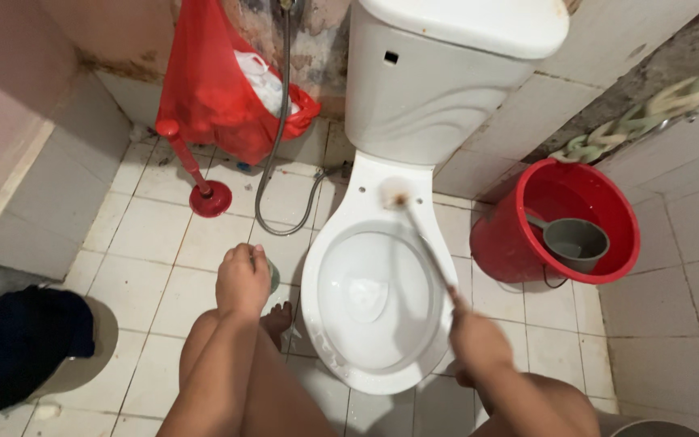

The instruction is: The person scrubs the toilet bowl and tank using a toilet brush and a handheld bidet sprayer. They apply cleaning liquid from a bottle into the bowl and rinse the surfaces with water.

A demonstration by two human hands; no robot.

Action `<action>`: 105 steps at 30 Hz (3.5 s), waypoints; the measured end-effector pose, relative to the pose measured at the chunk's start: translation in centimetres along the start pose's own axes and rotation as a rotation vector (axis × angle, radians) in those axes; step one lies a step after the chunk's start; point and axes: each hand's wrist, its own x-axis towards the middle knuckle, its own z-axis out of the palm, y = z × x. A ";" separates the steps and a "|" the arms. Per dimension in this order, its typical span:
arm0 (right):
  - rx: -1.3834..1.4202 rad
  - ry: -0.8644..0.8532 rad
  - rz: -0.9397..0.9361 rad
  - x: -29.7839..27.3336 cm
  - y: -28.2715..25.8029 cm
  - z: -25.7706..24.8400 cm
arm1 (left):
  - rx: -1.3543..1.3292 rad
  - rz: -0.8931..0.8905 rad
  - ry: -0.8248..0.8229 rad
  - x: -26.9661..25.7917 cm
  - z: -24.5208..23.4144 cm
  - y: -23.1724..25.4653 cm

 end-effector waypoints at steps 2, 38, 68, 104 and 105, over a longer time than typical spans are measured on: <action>-0.133 0.021 -0.111 -0.9 0.0 0.8 | -0.019 -0.009 -0.014 0.0 0.0 0.3; -0.054 0.034 -0.095 -0.2 1.2 2.5 | 0.037 0.016 -0.016 0.0 1.3 0.7; 0.126 0.158 -0.020 4.3 -1.9 0.9 | 0.134 -0.007 -0.055 0.4 2.0 0.3; 0.460 0.030 0.111 14.7 7.9 0.1 | -0.172 0.574 0.289 14.2 2.7 29.5; 0.493 0.019 0.117 14.9 8.3 -0.8 | -0.211 0.599 0.301 15.5 2.3 33.1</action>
